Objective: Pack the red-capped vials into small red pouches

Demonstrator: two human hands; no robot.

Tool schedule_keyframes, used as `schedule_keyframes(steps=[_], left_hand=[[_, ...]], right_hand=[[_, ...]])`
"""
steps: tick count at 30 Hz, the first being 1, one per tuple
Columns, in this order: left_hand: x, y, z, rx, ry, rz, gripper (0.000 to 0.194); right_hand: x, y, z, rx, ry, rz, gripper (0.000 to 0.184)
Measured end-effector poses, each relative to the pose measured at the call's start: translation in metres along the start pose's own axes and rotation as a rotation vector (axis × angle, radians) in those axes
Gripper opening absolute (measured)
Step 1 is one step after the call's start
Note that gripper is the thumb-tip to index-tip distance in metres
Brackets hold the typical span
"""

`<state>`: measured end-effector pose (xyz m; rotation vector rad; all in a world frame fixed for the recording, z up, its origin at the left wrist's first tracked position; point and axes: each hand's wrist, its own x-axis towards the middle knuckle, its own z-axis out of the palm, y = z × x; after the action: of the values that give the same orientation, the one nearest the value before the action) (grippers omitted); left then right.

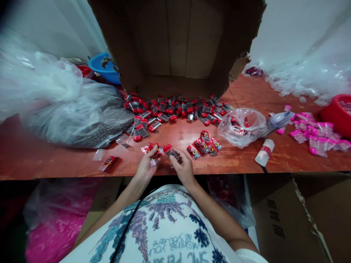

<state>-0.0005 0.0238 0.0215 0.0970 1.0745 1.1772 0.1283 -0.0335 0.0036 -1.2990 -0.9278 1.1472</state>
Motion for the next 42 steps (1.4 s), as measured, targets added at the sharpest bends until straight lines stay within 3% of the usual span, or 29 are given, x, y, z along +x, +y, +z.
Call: schedule_keyframes(steps=[8,27,32,39,42], left_hand=[[0.001,0.001,-0.002,0.013,-0.025,-0.058,0.007],[0.000,0.000,-0.005,0.022,-0.031,0.042,0.011],[-0.002,0.001,-0.003,0.038,-0.039,0.035,0.015],[-0.007,-0.004,-0.001,0.084,-0.055,0.080,0.021],[-0.008,-0.005,-0.002,0.106,-0.110,0.166,0.025]], right_hand=[[0.001,0.001,-0.003,0.023,-0.009,0.016,0.039],[-0.006,-0.004,-0.003,0.013,-0.044,-0.010,0.038],[-0.008,-0.004,-0.002,-0.015,-0.047,-0.067,0.036],[-0.006,-0.008,-0.002,-0.236,0.008,-0.255,0.032],[-0.004,-0.006,-0.003,-0.166,-0.030,-0.155,0.035]])
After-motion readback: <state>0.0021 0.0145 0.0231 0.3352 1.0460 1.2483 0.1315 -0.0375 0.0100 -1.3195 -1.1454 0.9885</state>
